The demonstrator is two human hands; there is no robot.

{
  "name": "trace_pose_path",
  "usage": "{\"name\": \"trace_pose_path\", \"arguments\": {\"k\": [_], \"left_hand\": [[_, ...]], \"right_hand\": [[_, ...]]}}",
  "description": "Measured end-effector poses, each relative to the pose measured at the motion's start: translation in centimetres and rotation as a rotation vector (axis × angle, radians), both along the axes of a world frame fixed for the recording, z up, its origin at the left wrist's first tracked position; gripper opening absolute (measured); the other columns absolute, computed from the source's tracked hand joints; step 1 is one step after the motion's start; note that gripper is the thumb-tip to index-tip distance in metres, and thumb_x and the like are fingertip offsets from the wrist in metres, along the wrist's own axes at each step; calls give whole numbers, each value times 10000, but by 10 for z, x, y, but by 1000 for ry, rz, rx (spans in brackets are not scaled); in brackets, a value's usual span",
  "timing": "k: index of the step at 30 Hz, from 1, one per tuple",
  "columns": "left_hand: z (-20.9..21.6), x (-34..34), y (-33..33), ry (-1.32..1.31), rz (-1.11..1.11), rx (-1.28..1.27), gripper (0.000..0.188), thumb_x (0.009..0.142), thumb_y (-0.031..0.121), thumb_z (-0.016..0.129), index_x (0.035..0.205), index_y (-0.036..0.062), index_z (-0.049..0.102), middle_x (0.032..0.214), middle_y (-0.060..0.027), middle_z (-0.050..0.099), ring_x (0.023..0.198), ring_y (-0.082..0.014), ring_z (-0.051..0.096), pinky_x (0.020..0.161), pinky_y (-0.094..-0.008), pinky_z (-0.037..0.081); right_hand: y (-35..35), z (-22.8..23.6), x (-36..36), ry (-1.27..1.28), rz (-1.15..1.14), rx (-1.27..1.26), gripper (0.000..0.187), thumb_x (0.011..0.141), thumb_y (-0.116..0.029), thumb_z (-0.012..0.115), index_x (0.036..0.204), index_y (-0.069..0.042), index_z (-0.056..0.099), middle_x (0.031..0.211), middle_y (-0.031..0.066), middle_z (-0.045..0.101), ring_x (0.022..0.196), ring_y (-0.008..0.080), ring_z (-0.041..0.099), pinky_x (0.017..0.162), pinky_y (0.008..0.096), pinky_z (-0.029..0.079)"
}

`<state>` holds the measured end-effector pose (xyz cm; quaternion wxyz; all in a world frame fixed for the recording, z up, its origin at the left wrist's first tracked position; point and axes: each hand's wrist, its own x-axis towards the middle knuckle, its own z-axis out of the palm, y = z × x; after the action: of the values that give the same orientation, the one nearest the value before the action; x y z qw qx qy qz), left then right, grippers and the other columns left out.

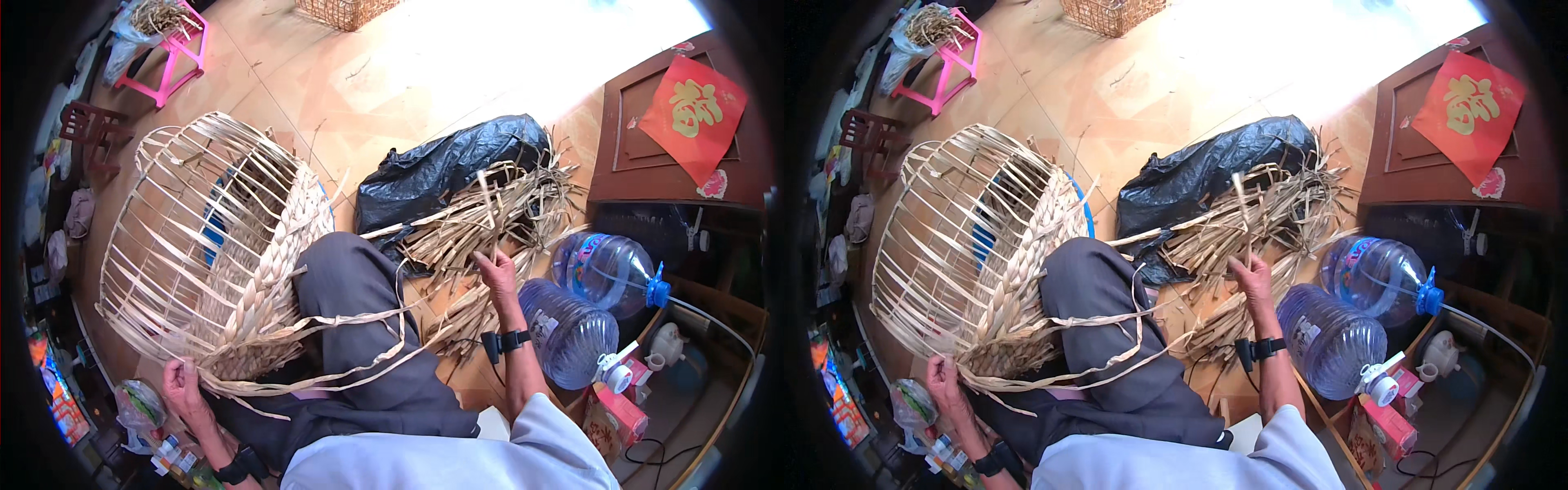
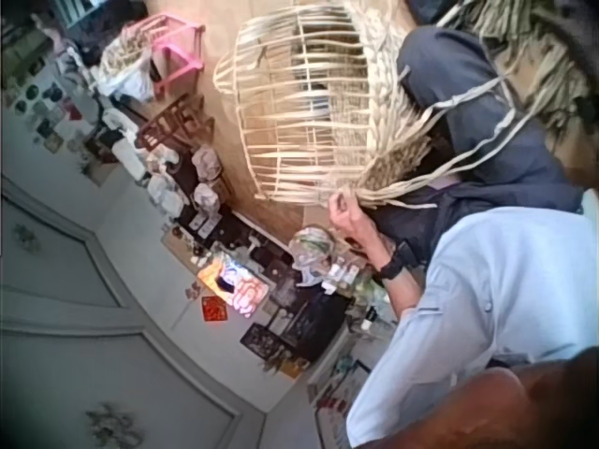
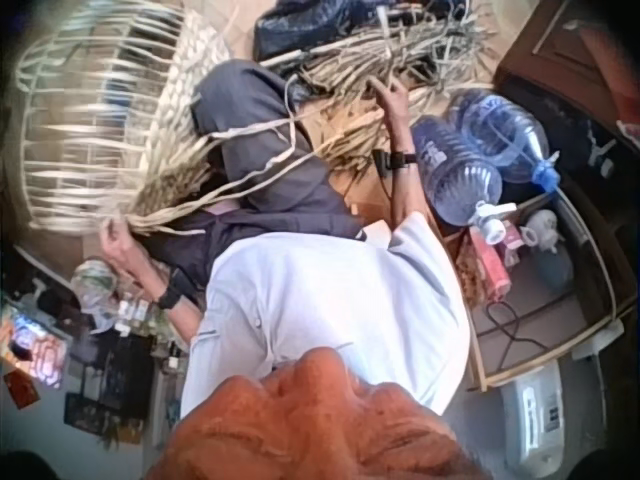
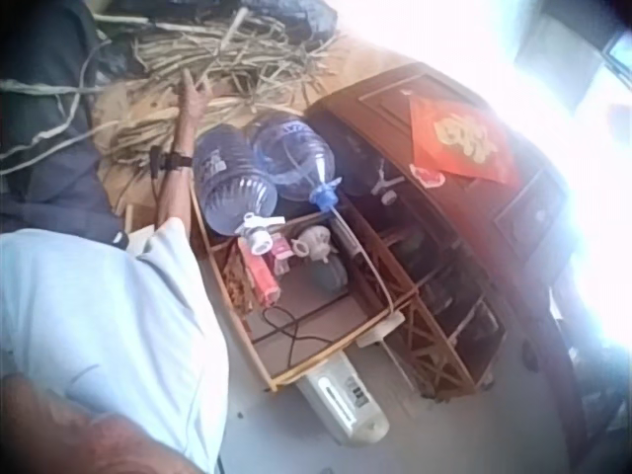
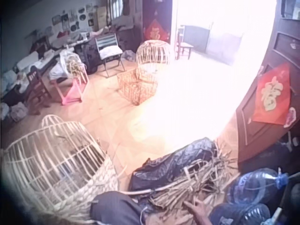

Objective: Hand-weaving a large bamboo basket by manipulating thin bamboo strips.

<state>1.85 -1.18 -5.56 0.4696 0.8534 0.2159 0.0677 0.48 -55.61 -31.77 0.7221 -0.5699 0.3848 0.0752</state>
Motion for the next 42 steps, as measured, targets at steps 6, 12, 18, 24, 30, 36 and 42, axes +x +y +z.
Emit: {"name": "trace_pose_path", "arguments": {"k": [6, 12, 18, 24, 30, 36, 42], "left_hand": [[-3, 0, 3, -37, -37, 1, 154, 941, 190, 702, 893, 75, 611, 723, 96, 416, 646, -13, 332, 580, -212, 215], [-3, 0, 5, -23, -46, 1, 164, 940, 200, 707, 909, 68, 615, 732, 89, 448, 655, -15, 355, 580, -210, 228], [-4, -2, 8, -22, -44, -26, 152, 937, 190, 706, 922, 61, 626, 748, 79, 489, 675, -21, 394, 607, -195, 265], [-6, -2, 5, -36, -32, -19, 138, 938, 180, 699, 932, 62, 630, 791, 58, 534, 676, -22, 409, 607, -196, 277], [-5, 0, 1, -55, -38, -40, 143, 939, 180, 700, 929, 59, 625, 794, 58, 531, 678, -20, 406, 605, -199, 271], [-3, 0, 5, -45, -38, -41, 144, 942, 176, 699, 921, 59, 618, 774, 75, 491, 684, -16, 387, 616, -198, 255], [-2, -2, 3, -28, -41, -24, 138, 943, 167, 695, 922, 58, 614, 779, 70, 477, 687, -23, 384, 621, -201, 262]], "right_hand": [[19, -27, 9, -116, 538, -181, 283, 855, -211, 789, 1020, 4, 705, 887, 34, 671, 746, 121, 632, 658, 277, 529], [66, -126, 56, 265, 317, -804, 424, 799, -355, 798, 971, 13, 678, 891, 233, 707, 831, 370, 694, 762, 443, 546], [73, -135, 65, 323, 168, -877, 375, 868, -379, 686, 888, -5, 698, 840, 231, 694, 840, 425, 671, 779, 497, 517], [60, -11, 51, -103, -4, -542, 303, 962, -317, 662, 873, -31, 707, 631, 0, 551, 625, 85, 496, 570, 293, 405], [-23, 121, 70, -233, -101, -492, 311, 977, -375, 668, 875, -81, 653, 667, -54, 501, 574, 53, 427, 505, 257, 334], [-117, 80, 145, -60, -153, -836, 317, 973, -331, 661, 975, -14, 648, 697, -19, 549, 586, 96, 460, 521, 297, 368], [-51, 13, 79, -21, 248, -6, 273, 996, -384, 629, 887, -135, 610, 609, -74, 498, 449, 34, 386, 395, 217, 290]]}}
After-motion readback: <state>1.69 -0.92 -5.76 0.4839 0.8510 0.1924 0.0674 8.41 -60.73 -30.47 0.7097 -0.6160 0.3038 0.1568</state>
